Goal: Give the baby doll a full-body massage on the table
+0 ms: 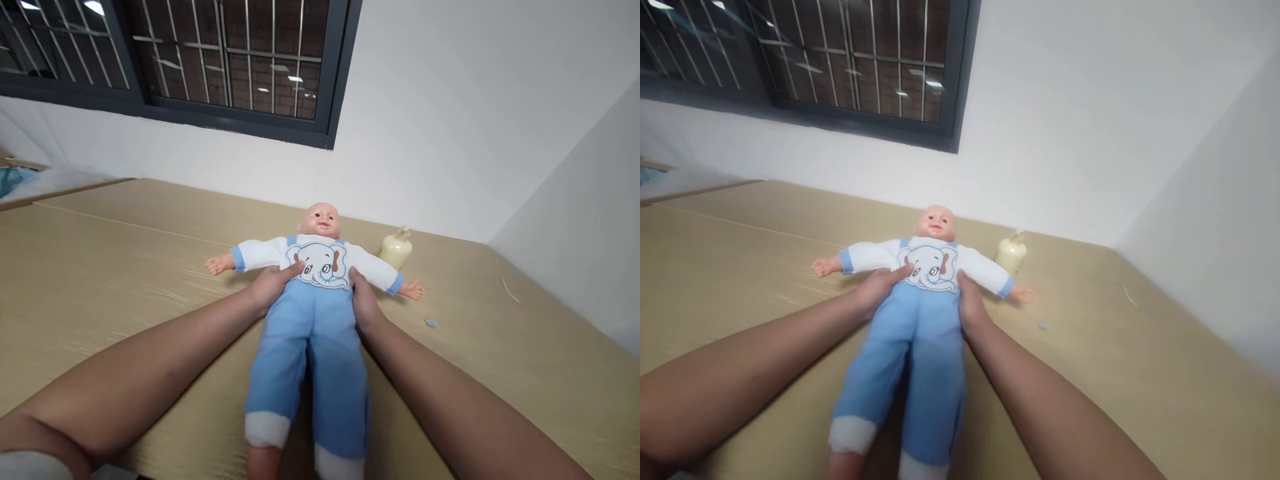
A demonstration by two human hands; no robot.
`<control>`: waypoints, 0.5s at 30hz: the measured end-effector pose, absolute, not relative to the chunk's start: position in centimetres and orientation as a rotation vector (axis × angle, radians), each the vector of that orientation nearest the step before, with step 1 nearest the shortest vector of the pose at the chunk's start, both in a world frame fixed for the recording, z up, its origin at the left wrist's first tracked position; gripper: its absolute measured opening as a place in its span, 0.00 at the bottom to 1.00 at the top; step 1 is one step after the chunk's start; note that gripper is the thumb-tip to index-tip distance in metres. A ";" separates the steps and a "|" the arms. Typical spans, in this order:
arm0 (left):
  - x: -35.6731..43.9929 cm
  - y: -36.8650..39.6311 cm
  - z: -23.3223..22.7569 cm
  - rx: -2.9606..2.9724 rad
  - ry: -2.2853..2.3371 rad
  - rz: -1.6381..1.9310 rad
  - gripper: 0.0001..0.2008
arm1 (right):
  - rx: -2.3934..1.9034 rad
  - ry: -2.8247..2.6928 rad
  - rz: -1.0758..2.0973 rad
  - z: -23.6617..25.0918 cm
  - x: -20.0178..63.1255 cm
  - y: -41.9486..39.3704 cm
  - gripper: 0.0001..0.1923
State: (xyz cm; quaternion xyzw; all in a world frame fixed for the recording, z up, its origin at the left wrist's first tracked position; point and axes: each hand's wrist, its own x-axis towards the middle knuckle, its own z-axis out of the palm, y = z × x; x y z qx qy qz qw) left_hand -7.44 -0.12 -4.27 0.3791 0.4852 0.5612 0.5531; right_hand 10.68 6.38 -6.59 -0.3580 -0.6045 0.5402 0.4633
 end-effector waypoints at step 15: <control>-8.3 0.0 -4.0 1.839 2.331 0.668 0.37 | -1.493 -2.058 0.779 -4.9 12.0 6.9 0.39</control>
